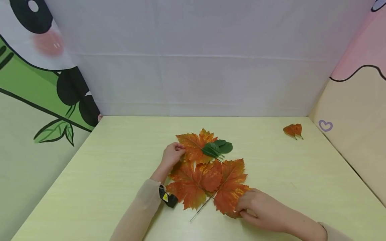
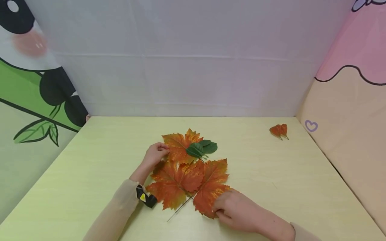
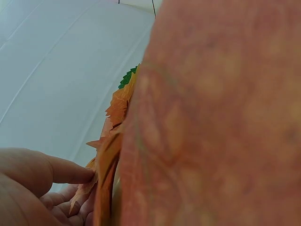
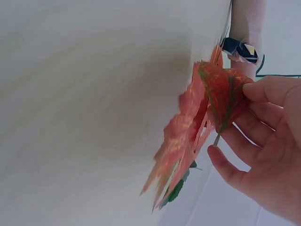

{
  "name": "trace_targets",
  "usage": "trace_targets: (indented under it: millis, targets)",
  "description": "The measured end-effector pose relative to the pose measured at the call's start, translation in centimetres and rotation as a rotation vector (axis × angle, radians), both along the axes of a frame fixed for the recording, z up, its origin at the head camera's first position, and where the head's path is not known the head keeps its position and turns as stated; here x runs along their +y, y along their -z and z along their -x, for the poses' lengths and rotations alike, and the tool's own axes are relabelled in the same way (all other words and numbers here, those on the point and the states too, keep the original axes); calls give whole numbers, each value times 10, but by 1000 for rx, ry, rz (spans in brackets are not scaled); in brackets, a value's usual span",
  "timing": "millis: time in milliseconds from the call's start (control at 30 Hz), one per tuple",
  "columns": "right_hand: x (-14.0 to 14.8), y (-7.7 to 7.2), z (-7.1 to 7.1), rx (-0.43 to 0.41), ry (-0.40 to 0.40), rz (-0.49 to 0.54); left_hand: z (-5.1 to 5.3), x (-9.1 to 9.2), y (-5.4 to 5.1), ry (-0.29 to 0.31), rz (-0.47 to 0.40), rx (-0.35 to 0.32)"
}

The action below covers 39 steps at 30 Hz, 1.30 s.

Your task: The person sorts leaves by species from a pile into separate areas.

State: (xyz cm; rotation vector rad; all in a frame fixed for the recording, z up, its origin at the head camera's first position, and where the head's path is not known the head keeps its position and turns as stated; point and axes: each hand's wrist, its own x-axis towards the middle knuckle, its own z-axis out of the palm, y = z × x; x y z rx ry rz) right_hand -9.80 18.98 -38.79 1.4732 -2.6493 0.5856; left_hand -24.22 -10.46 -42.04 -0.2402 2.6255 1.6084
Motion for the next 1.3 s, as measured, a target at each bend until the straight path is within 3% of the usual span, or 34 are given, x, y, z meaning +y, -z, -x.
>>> trace_targets:
  millis: [267, 433, 667, 933, 1300]
  targets:
    - [13, -13, 11, 32, 73, 22, -1, -1, -2, -11, -29, -12]
    - [20, -17, 18, 37, 62, -1, -2, -1, -2, -12, -17, -14]
    - [34, -27, 31, -86, 43, -15, 0, -1, -1, -15, 1, -6]
    - [54, -23, 58, -149, 204, 24, 3, -1, -6, -14, 12, -8]
    - [82, -9, 97, -243, 431, 172, 0, 0, -1, -11, 16, -8]
